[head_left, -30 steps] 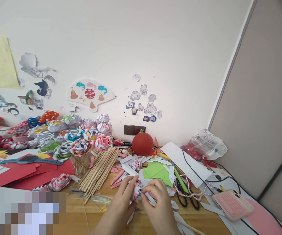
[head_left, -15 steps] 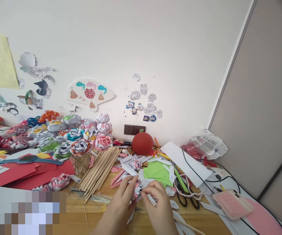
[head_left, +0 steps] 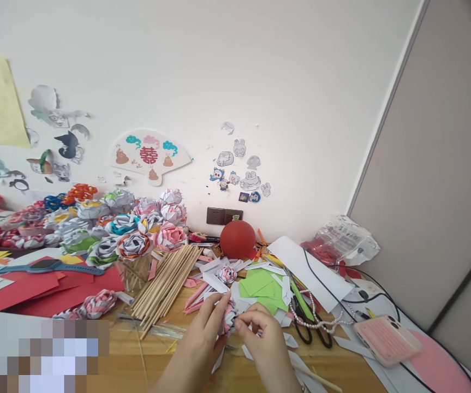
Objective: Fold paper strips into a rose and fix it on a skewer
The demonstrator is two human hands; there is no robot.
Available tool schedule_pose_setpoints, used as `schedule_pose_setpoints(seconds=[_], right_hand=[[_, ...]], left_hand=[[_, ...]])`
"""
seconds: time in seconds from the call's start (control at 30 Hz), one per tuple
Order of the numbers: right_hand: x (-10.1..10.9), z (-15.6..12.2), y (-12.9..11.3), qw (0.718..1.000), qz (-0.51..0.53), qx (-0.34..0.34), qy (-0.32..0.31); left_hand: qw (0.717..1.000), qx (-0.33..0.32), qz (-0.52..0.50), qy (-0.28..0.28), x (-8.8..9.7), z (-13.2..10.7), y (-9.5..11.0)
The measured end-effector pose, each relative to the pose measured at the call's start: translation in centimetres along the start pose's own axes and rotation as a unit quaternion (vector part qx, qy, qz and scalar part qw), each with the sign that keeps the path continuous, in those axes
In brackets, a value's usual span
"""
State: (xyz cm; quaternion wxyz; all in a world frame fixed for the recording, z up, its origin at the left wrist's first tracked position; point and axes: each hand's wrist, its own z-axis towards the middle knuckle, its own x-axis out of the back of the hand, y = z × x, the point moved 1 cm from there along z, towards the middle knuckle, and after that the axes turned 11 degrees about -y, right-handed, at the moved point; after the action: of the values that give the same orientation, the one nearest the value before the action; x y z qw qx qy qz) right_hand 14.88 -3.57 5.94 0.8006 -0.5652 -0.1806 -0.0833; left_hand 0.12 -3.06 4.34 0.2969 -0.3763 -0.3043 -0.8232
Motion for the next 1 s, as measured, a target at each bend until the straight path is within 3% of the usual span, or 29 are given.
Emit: schedule_pose_setpoints(seconds=[0.17,0.43,1.0], right_hand=[[-0.1,0.0,0.1,1.0,0.001,-0.007,-0.002],[-0.5,-0.3,0.4,0.997,-0.046,0.038,0.04],[-1.0,-0.7,0.3,0.994,-0.039,0.064,0.082]], left_hand=[[1.0,-0.009,0.011,0.005,-0.1,0.1,-0.2],[1.0,-0.009,0.007,0.022,0.2,0.0,0.2],[1.0,-0.002,0.0,0.01,0.2,0.0,0.4]])
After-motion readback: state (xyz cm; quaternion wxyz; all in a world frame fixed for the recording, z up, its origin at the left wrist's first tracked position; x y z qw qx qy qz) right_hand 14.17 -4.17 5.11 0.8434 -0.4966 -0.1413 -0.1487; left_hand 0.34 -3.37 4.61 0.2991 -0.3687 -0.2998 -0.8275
